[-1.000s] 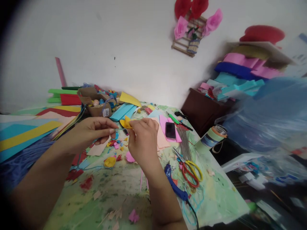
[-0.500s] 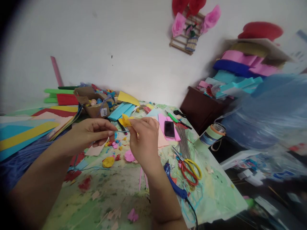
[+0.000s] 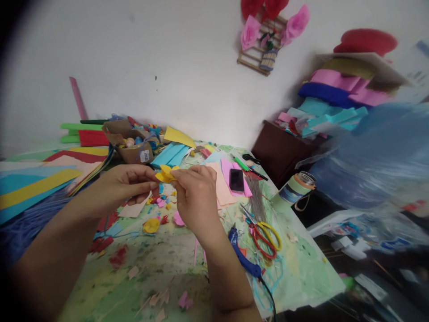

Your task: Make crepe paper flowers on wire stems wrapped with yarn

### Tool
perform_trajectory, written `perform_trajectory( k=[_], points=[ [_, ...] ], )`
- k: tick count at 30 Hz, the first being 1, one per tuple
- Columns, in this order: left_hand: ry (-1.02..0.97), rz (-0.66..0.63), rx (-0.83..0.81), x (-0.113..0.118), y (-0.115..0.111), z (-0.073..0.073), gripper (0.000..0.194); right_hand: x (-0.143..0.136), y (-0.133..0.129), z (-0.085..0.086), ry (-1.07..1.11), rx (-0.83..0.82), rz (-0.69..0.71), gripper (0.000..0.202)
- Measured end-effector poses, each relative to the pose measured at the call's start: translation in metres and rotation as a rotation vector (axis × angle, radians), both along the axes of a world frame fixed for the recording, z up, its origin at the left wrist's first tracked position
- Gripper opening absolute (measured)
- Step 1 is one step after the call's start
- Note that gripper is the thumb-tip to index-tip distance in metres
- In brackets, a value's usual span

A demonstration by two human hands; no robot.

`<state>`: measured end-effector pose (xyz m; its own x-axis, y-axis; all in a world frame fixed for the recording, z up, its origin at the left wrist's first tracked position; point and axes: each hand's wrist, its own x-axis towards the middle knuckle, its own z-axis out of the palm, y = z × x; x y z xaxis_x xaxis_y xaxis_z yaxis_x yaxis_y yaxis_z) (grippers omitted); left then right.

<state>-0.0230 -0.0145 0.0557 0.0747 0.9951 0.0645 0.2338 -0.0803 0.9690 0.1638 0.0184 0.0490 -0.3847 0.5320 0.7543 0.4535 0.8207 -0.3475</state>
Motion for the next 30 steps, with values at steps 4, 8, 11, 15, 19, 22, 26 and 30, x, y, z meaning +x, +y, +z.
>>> perform_trajectory(
  k=[4, 8, 11, 15, 19, 22, 26, 30],
  points=[
    [0.017, -0.010, -0.019, 0.0004, -0.0010, 0.0022, 0.009, 0.0001, -0.0004, 0.0004, -0.015, -0.007, -0.001, 0.018],
    [0.029, -0.005, -0.017, 0.0005, -0.0005, 0.0018, 0.009, 0.0008, -0.0004, 0.0011, -0.034, -0.012, -0.005, 0.017],
    [0.034, -0.001, -0.007, 0.0007, 0.0000, 0.0006, 0.011, 0.0013, 0.0005, 0.0011, -0.035, -0.010, -0.001, 0.017],
    [0.050, 0.010, 0.008, 0.0019, 0.0001, -0.0002, 0.015, 0.0017, 0.0025, -0.0003, -0.015, -0.008, 0.001, 0.017],
    [0.052, 0.004, 0.007, 0.0023, 0.0004, -0.0003, 0.015, 0.0019, 0.0040, -0.0020, -0.017, -0.015, -0.006, 0.018],
    [0.044, 0.009, 0.004, 0.0017, 0.0006, -0.0009, 0.014, 0.0019, 0.0044, -0.0028, -0.005, -0.007, -0.006, 0.017],
    [0.032, 0.001, 0.004, 0.0013, 0.0004, -0.0024, 0.013, 0.0017, 0.0040, -0.0028, 0.004, -0.010, 0.004, 0.017],
    [0.013, -0.013, 0.001, 0.0019, 0.0003, -0.0020, 0.010, 0.0009, 0.0031, -0.0025, -0.002, -0.006, -0.003, 0.018]
  ],
)
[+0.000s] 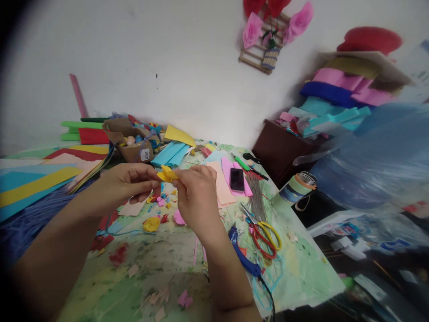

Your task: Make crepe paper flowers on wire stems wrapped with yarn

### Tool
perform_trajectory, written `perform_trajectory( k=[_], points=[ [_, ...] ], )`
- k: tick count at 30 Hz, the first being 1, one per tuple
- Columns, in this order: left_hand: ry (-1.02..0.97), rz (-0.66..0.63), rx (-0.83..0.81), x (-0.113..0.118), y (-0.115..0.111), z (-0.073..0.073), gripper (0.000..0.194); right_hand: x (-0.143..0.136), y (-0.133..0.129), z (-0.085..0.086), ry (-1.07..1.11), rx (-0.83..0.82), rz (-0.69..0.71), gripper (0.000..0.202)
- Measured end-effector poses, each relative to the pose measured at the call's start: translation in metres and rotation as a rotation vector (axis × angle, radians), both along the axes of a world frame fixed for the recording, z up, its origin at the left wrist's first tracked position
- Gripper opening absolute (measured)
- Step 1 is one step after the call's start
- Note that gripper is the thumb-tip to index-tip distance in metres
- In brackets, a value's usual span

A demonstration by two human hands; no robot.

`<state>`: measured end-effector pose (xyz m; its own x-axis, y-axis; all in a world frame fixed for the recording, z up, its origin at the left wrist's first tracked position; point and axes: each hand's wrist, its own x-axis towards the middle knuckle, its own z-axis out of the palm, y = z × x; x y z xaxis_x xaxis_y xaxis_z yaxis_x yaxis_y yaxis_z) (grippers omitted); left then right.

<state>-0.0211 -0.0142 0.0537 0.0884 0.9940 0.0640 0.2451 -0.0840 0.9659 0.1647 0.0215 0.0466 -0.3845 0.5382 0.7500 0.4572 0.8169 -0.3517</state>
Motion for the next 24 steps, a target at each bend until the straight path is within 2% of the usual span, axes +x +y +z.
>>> perform_trajectory(
  k=[8, 21, 24],
  points=[
    [0.009, -0.018, -0.014, -0.0006, -0.0002, 0.0012, 0.008, -0.0005, -0.0036, 0.0024, -0.018, -0.012, 0.008, 0.019],
    [0.055, 0.059, 0.045, 0.0052, 0.0013, 0.0007, 0.015, 0.0004, -0.0034, 0.0033, -0.074, -0.033, 0.008, 0.019],
    [0.093, 0.051, 0.103, 0.0043, 0.0007, 0.0019, 0.014, 0.0012, -0.0064, 0.0053, -0.046, -0.023, 0.007, 0.017]
  ],
)
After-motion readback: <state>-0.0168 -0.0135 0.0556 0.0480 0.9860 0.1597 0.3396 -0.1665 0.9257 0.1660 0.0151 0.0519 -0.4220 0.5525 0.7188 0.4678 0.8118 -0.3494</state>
